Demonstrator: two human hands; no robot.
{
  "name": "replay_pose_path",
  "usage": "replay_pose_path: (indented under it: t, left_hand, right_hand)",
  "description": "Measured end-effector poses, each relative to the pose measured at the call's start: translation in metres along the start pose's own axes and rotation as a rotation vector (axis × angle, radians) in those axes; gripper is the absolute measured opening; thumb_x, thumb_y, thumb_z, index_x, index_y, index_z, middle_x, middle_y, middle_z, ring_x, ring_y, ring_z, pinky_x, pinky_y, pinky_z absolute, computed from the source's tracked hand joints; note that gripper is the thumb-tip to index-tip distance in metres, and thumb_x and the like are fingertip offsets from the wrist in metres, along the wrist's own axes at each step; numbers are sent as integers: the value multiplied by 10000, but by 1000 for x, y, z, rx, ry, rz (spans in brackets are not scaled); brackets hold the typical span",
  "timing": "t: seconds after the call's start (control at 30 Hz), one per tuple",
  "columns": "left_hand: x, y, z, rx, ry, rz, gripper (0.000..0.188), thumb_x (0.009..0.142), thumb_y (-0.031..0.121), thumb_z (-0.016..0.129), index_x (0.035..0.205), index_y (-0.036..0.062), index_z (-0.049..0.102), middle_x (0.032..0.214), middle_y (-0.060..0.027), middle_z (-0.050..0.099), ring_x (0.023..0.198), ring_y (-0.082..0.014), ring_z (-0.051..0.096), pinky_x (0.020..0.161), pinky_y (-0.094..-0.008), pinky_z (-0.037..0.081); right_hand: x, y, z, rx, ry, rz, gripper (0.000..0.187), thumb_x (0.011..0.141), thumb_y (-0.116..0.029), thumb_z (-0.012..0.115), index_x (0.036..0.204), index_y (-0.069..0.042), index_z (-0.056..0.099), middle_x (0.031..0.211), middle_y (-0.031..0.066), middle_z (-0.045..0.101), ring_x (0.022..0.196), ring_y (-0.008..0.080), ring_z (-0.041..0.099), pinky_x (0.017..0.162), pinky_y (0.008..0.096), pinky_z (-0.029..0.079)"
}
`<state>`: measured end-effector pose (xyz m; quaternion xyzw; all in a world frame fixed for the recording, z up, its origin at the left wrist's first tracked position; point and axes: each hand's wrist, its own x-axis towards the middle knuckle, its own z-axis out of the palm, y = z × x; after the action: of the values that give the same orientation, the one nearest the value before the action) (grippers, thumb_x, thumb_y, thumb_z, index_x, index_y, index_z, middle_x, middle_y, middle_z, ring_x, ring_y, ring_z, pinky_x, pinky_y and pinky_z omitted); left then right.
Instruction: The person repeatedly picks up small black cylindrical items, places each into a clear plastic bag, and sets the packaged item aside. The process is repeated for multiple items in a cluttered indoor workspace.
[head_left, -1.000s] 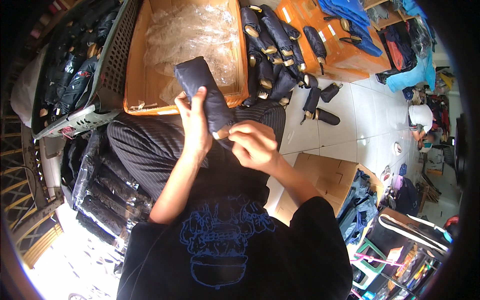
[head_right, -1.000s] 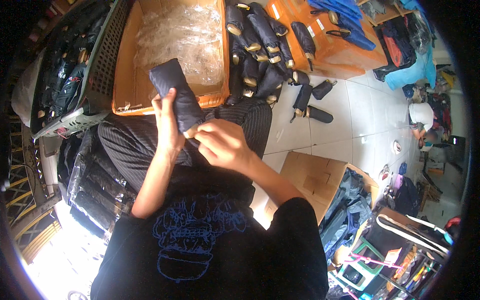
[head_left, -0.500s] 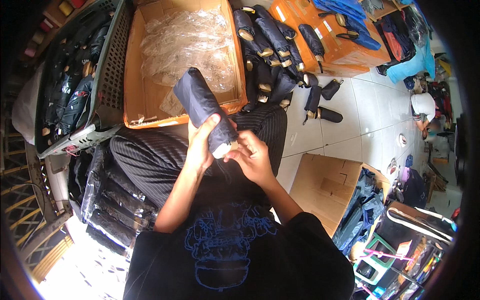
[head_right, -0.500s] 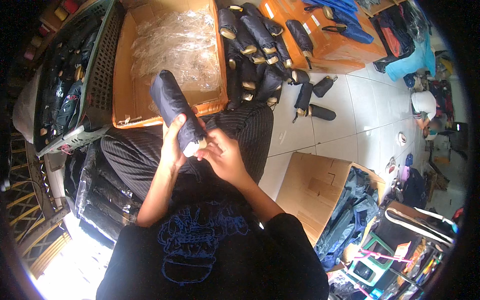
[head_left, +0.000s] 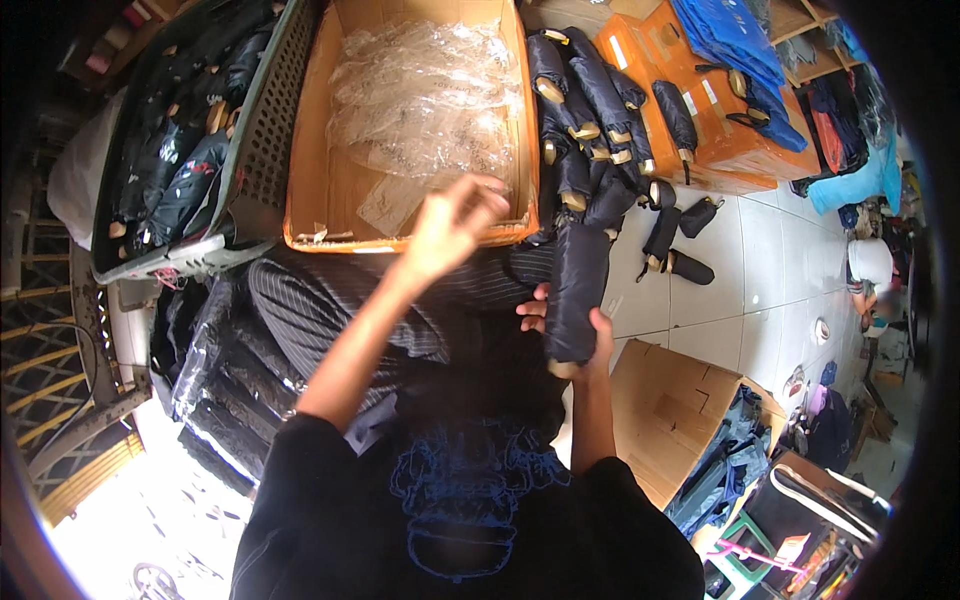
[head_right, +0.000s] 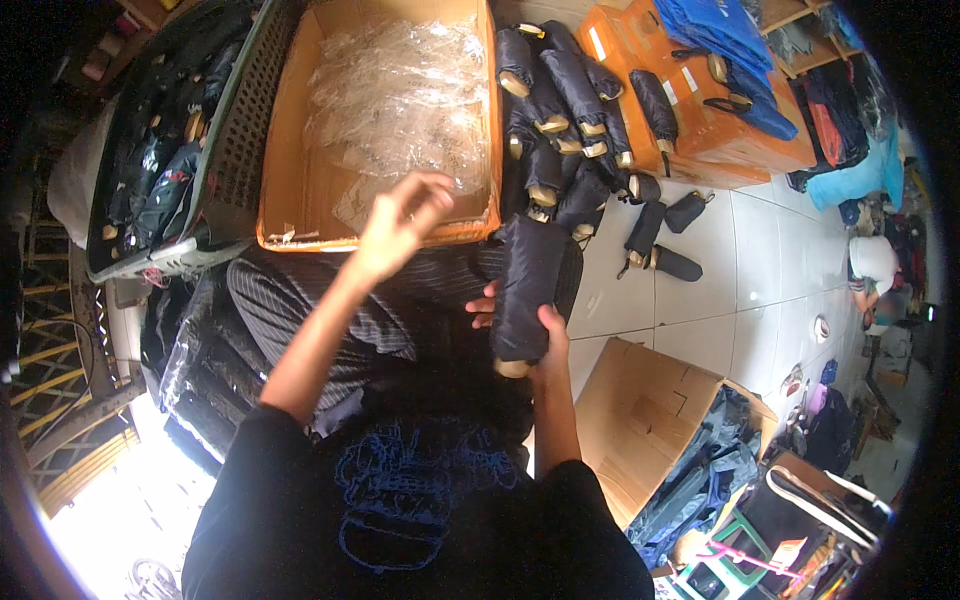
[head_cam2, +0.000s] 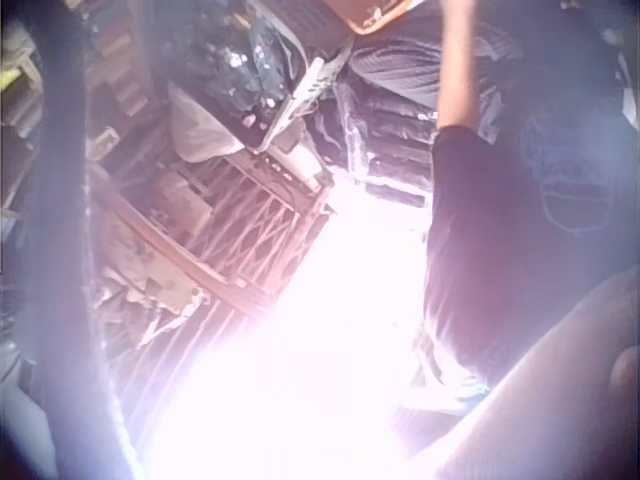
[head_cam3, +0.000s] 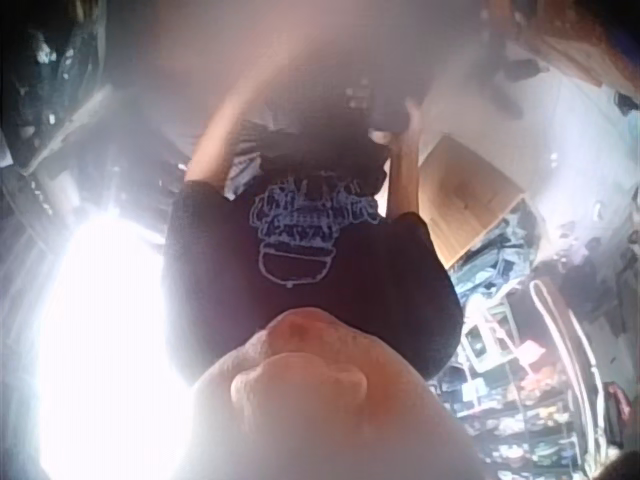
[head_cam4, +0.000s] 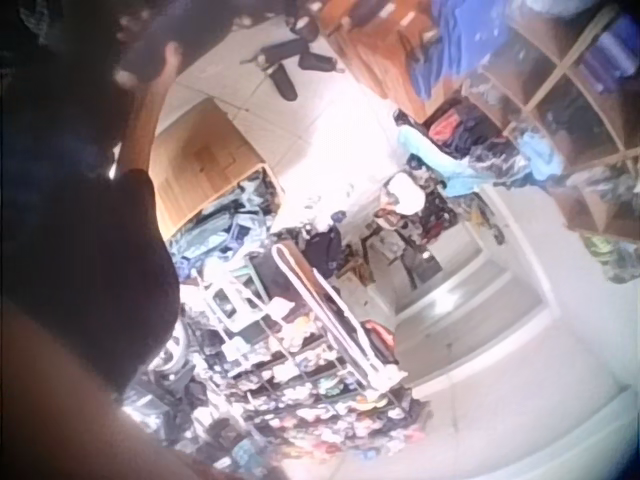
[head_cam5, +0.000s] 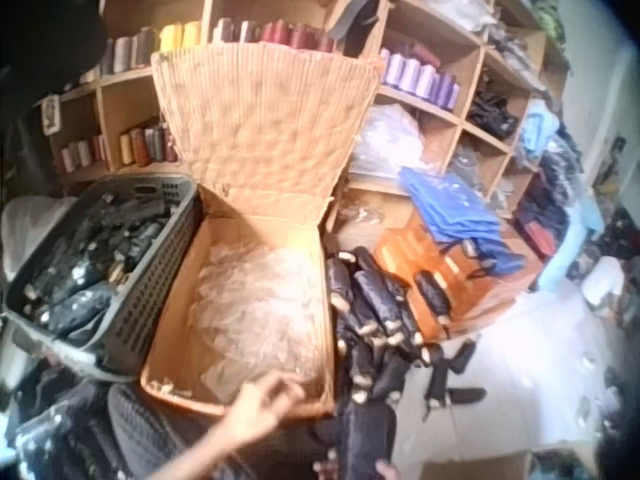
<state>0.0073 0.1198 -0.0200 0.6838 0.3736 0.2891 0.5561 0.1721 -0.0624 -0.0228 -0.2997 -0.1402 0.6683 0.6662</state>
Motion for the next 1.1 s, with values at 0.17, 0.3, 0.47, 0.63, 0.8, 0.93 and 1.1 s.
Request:
replay_pose_path:
  t: [0.17,0.3,0.47,0.63,0.8,0.93,1.1]
  left_hand:
    - [79,-84,-29,891,-373,-132,425,899,274,588,1285,115,508,1310,-122,545,1180,-307,534,928,-443,466]
    - [114,-132,8,1263,-456,211,569,875,274,601,1387,151,385,1396,-70,473,1311,-319,414,1026,-528,393]
    - [136,-155,20,1210,-380,226,264,877,201,610,1121,101,605,1193,-113,606,1117,-298,566,939,-482,466]
    - [124,-86,-23,245,54,98,140,948,97,523,1044,72,623,852,-61,672,731,-170,636,689,-306,520]
    - [69,44,-62,-75,-33,228,155,956,153,588,1049,38,633,888,-11,632,740,-77,554,644,-247,484]
    - [27,106,-60,-104,-224,251,118,905,81,641,1009,26,651,905,-31,650,778,-66,583,598,-227,497]
    - [8,95,-50,-71,-40,378,112,903,87,647,989,14,650,885,-23,634,769,-83,583,688,-227,488]
  right_hand:
    - [3,9,-35,-198,117,20,605,822,-362,643,1212,58,448,1091,202,583,922,348,649,777,447,558]
    - [0,12,-38,-105,148,76,645,826,-441,650,1197,52,463,1048,197,587,865,335,656,765,447,560]
    - [-9,6,-41,-110,203,70,574,831,-333,656,1219,37,452,1060,215,599,882,326,665,770,413,559]
    - [-7,-19,-35,-306,113,74,726,765,-283,725,1328,62,424,1199,221,580,915,286,666,822,382,542]
    - [31,-58,16,-454,-151,-138,870,665,-187,792,1382,76,375,1257,156,572,919,247,662,832,372,533]
    - [56,-74,57,-400,-353,-72,855,648,-218,802,1335,97,401,1180,178,602,897,264,670,819,384,539]
    - [64,-69,59,-259,-394,-43,676,750,-300,719,1225,96,444,944,223,643,801,303,676,760,395,553]
